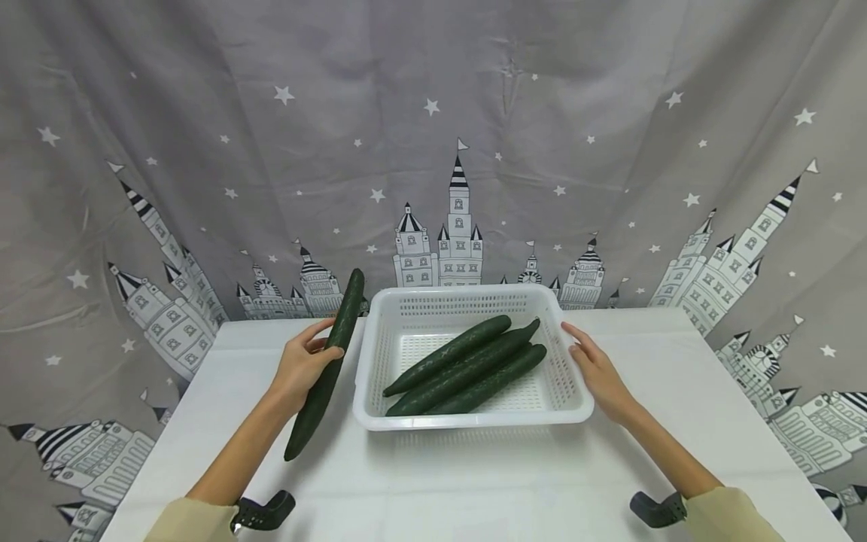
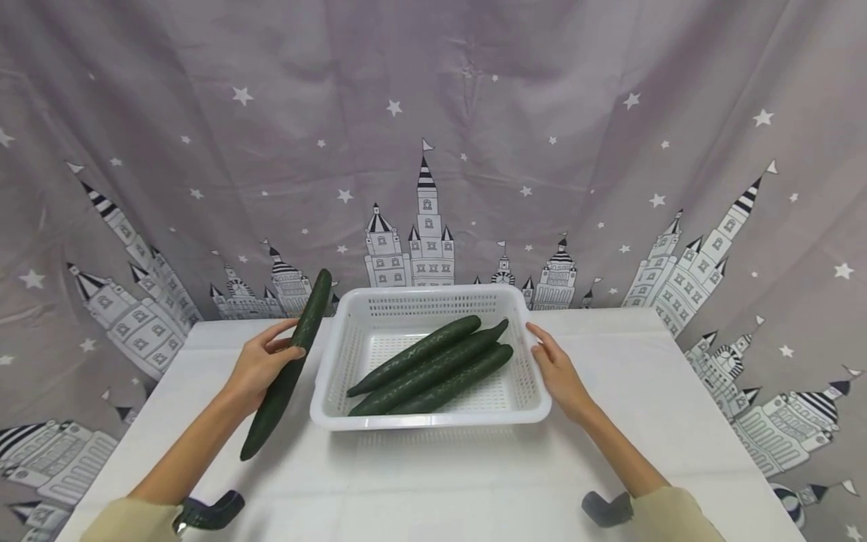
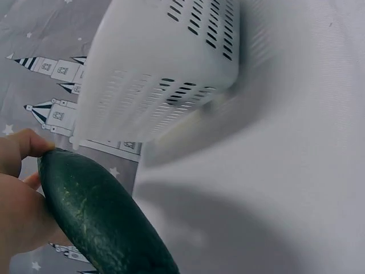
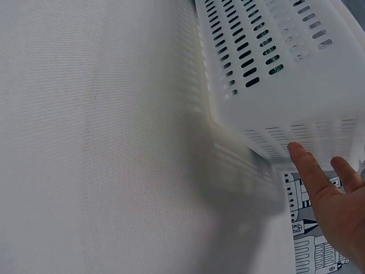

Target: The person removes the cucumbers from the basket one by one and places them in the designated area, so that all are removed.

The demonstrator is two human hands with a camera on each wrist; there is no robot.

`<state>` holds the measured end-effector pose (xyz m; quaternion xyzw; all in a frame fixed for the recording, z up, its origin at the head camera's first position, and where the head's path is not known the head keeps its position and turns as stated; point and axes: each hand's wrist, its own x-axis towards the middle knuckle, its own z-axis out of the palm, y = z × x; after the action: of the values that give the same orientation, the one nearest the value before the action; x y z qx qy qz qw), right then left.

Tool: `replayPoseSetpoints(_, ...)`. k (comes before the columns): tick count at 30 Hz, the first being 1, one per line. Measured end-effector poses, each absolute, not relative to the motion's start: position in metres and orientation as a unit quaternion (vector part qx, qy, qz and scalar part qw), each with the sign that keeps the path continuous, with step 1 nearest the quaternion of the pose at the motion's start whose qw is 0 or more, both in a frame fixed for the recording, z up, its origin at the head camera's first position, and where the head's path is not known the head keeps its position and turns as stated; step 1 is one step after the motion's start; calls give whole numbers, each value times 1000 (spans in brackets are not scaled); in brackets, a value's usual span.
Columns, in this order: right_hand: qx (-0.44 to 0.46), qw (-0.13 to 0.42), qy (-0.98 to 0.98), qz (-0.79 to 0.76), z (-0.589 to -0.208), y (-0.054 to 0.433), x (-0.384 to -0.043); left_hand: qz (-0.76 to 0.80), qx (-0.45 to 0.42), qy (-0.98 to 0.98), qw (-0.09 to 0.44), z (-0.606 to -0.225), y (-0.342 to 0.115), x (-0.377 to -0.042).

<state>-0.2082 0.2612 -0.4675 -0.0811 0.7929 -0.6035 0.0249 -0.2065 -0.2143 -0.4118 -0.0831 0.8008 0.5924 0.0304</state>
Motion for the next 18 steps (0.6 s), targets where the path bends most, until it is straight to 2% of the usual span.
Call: replayPoseSetpoints(18,-78,26,790,-607,-469,261,-209,600,-142,787,17,-453,-221,-201)
